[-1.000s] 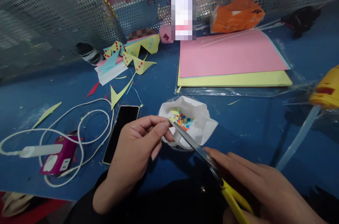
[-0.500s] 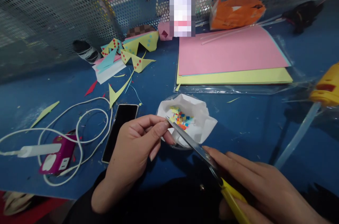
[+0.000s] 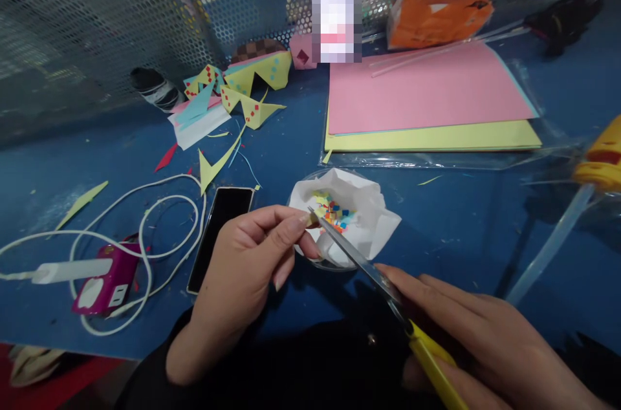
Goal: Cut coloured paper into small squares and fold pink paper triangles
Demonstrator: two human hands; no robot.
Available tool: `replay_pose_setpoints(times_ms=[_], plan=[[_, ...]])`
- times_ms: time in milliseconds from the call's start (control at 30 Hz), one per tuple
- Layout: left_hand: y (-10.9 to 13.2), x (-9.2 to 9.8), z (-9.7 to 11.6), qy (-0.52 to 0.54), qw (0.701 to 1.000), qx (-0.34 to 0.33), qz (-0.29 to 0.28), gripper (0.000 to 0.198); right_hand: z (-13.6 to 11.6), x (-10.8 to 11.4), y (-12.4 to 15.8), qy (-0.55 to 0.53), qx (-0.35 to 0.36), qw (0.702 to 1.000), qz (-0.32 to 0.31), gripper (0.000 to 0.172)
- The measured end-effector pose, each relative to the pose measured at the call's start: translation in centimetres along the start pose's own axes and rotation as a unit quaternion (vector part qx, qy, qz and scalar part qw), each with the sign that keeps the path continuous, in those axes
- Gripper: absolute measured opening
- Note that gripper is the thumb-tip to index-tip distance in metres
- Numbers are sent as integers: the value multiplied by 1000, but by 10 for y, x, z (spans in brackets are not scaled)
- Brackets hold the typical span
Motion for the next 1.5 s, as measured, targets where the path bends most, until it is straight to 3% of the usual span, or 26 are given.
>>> replay_pose_setpoints(times_ms=[100,300,767,967,1267,1500], plan=[[-1,1,2,2,1000,-18,-3,32,0,1,-1,-25,-15,1000,-2,52],[0,3,1,-19,1000,0,19,18,1,3,1,-29,-20,999,-4,55],[0,4,-1,-20,1000,6,23,15,3,0,2,-24,-17,999,-30,56],[0,4,2,-17,999,-3,40,18,6,-2,1,-76,-38,996,-32,60],[-1,1,2,47,997,-35,56,12,-2,1,7,-14,-45,999,20,75],[-1,0,0,30,999,-12,37,13,4,-5,6,-10,-18,1000,-18,64]])
Point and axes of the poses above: each hand's wrist, its own y-axis away from the middle knuckle, its own x-axis out of the back of the hand, z = x × y, the point moved 3 cm from there along -y, towards the middle knuckle, and after that the axes turned 5 degrees about -x, right-handed, at the moved point
